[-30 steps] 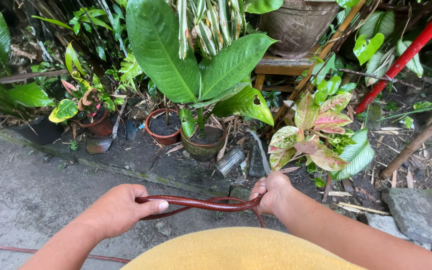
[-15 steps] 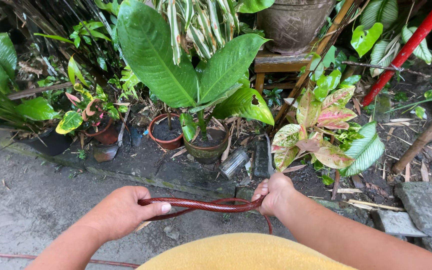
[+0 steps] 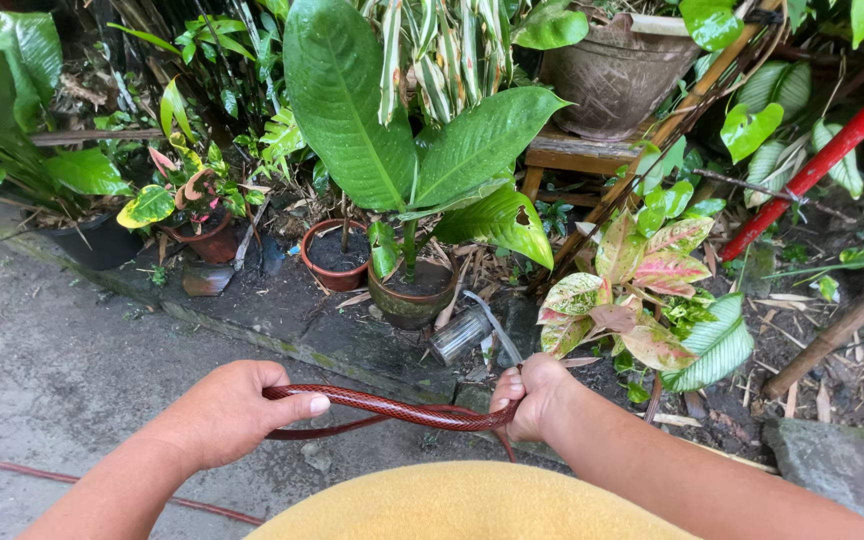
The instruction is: The person waters various potted and garden plants using a hose. They move along a narrow outdoor path, aiming the water stream at the base and leaves of different plants.
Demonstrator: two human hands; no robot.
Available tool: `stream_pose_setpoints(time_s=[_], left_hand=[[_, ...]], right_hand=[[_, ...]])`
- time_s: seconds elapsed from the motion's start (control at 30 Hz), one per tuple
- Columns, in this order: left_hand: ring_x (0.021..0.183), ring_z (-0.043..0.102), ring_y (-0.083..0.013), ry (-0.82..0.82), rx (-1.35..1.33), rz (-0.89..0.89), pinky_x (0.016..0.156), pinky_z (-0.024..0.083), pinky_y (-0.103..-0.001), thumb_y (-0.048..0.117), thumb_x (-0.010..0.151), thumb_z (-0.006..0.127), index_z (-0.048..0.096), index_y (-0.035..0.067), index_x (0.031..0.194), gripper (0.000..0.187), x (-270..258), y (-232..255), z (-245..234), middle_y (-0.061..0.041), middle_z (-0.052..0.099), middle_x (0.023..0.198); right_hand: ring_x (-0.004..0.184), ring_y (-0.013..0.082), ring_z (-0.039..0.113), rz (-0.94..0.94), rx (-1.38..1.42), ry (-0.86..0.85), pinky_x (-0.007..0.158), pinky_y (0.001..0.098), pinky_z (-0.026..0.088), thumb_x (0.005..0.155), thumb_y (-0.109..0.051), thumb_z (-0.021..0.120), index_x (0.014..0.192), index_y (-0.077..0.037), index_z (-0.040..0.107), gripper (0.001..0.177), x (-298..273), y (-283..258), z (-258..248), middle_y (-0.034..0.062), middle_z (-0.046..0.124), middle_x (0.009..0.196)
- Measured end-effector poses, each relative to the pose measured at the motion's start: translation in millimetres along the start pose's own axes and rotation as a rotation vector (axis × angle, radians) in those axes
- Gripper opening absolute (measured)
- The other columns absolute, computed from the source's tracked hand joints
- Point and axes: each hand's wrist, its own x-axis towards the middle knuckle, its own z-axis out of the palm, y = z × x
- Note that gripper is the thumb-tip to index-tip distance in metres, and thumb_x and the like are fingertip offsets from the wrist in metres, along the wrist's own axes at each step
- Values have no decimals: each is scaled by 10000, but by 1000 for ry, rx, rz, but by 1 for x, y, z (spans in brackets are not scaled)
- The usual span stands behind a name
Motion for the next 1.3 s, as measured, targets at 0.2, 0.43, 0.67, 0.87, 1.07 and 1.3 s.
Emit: stream_pose_setpoints(time_s=[0.2, 0.43, 0.67, 0.87, 1.07, 1.3], left_hand=[[657, 584, -200, 4, 0, 58, 675, 521, -379, 580, 783, 820, 745, 27, 774, 558, 1, -8, 5, -82, 650, 652], [651, 566, -197, -14, -3, 88, 667, 516, -379, 581, 786, 819, 729, 25, 761, 564, 7, -10, 5, -81, 638, 647], [653, 574, -182, -16, -21, 126, 669, 520, -368, 571, 774, 829, 743, 33, 764, 545, 12, -11, 4, -67, 655, 653], [643, 561, -183, -18, -10, 154, 657, 515, -370, 567, 778, 830, 733, 21, 749, 555, 12, -14, 1, -77, 645, 648], [640, 566, -180, -29, -3, 146, 655, 511, -366, 562, 782, 831, 735, 28, 748, 543, 11, -15, -3, -71, 648, 645], [638, 563, -172, -41, -8, 142, 654, 514, -359, 547, 790, 832, 741, 40, 760, 516, 10, -22, -3, -66, 644, 648]], right_hand=[[396, 62, 277, -70, -56, 41, 415, 259, 230, 1075, -347, 285, 653, -189, 344, 455, -13, 6, 1, -90, 327, 530], [400, 68, 271, -118, -12, 62, 438, 268, 247, 1076, -339, 295, 672, -193, 336, 432, -13, 7, -7, -84, 298, 535], [405, 66, 288, -150, 53, 67, 446, 269, 256, 1082, -317, 282, 690, -195, 353, 417, -8, 8, -16, -85, 312, 542], [409, 69, 284, -165, 77, 65, 447, 269, 246, 1088, -340, 304, 691, -199, 342, 424, -9, 13, -16, -80, 315, 543], [407, 61, 283, -172, 79, 108, 448, 261, 255, 1094, -357, 292, 693, -195, 355, 437, -23, 21, -8, -92, 320, 546], [403, 63, 284, -198, 89, 115, 432, 255, 250, 1090, -316, 305, 699, -184, 368, 416, -22, 25, -5, -80, 327, 545]])
